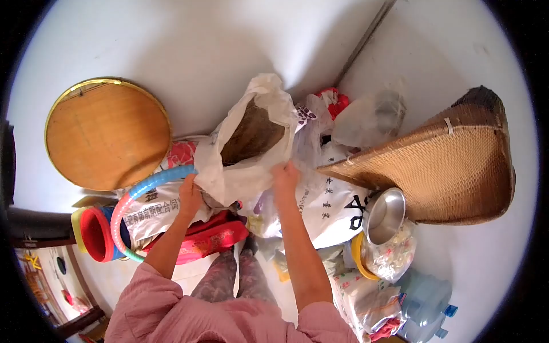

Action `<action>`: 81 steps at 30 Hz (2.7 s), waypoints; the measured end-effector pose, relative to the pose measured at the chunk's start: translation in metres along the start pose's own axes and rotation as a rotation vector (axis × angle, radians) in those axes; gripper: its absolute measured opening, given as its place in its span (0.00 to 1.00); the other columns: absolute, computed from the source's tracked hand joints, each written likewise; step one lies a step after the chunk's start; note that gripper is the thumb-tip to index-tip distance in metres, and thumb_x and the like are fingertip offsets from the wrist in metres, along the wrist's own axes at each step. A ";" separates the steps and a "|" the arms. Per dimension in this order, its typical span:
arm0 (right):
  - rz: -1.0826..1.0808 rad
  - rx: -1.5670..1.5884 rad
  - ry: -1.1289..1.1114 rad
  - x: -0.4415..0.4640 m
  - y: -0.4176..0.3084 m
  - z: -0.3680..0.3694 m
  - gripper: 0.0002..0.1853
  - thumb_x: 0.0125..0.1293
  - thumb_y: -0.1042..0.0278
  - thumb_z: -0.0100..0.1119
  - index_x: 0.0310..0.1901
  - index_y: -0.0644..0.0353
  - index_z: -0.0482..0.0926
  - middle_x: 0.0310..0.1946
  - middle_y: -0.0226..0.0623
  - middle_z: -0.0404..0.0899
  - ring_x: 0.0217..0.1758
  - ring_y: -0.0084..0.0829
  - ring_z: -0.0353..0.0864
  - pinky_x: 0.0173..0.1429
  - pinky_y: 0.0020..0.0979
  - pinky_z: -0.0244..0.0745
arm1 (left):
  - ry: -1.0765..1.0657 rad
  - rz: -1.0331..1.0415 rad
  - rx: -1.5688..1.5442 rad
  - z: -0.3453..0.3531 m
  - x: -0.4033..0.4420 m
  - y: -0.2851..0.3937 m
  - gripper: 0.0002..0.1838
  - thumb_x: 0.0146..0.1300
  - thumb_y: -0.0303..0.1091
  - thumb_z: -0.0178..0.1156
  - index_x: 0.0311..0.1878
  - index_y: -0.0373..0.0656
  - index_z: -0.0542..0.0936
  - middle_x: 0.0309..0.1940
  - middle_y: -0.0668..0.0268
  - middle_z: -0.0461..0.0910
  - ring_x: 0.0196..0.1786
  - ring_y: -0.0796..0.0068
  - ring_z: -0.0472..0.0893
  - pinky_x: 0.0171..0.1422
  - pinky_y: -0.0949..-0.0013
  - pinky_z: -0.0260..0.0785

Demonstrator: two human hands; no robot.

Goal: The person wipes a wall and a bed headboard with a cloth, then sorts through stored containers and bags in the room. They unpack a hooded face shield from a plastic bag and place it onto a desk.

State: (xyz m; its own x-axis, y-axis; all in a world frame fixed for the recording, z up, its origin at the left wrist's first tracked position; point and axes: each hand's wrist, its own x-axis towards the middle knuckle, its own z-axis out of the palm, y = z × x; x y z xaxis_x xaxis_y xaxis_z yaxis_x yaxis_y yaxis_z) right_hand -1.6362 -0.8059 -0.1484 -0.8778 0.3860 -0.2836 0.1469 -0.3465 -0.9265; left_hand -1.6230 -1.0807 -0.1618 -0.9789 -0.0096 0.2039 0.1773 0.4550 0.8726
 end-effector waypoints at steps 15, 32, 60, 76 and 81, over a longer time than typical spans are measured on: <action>0.123 -0.032 0.021 -0.044 -0.019 0.000 0.06 0.59 0.73 0.47 0.37 0.60 0.72 0.28 0.29 0.70 0.28 0.27 0.69 0.31 0.28 0.66 | -0.165 0.233 0.302 -0.006 0.014 0.043 0.42 0.46 0.37 0.70 0.65 0.39 0.62 0.61 0.51 0.66 0.63 0.52 0.65 0.67 0.57 0.55; -0.105 -0.277 -0.660 -0.084 -0.073 0.065 0.24 0.56 0.72 0.57 0.57 0.57 0.70 0.43 0.38 0.78 0.42 0.35 0.80 0.44 0.36 0.74 | 0.043 0.025 -0.118 0.067 0.033 0.022 0.14 0.58 0.28 0.59 0.48 0.36 0.75 0.32 0.57 0.80 0.33 0.64 0.81 0.35 0.68 0.70; -0.095 -0.596 -0.533 0.063 -0.052 0.058 0.27 0.61 0.64 0.57 0.60 0.67 0.66 0.57 0.39 0.70 0.62 0.27 0.65 0.62 0.29 0.62 | 0.257 0.094 -0.296 0.070 0.060 0.029 0.35 0.52 0.28 0.61 0.65 0.49 0.61 0.44 0.47 0.78 0.48 0.46 0.77 0.49 0.60 0.70; -0.774 -1.203 -0.449 0.081 -0.033 0.091 0.26 0.45 0.53 0.70 0.41 0.63 0.76 0.35 0.44 0.77 0.43 0.49 0.74 0.51 0.43 0.65 | 0.131 -0.354 -0.724 0.054 0.036 -0.018 0.33 0.50 0.32 0.64 0.61 0.45 0.66 0.54 0.62 0.68 0.50 0.69 0.72 0.52 0.63 0.69; -0.432 -0.465 -0.367 0.041 -0.051 0.110 0.11 0.54 0.73 0.61 0.39 0.67 0.81 0.33 0.35 0.82 0.34 0.27 0.79 0.40 0.27 0.73 | -0.150 -1.211 -1.578 0.066 -0.037 -0.023 0.48 0.53 0.56 0.64 0.67 0.39 0.52 0.60 0.57 0.63 0.64 0.60 0.64 0.61 0.44 0.61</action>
State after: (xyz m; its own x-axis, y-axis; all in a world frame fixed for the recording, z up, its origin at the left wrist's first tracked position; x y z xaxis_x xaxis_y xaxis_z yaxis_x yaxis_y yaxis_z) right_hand -1.7301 -0.8666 -0.0854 -0.9854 0.0666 0.1567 -0.1405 0.2022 -0.9692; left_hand -1.5980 -1.0317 -0.2187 -0.6206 0.4468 -0.6443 -0.6291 -0.7742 0.0690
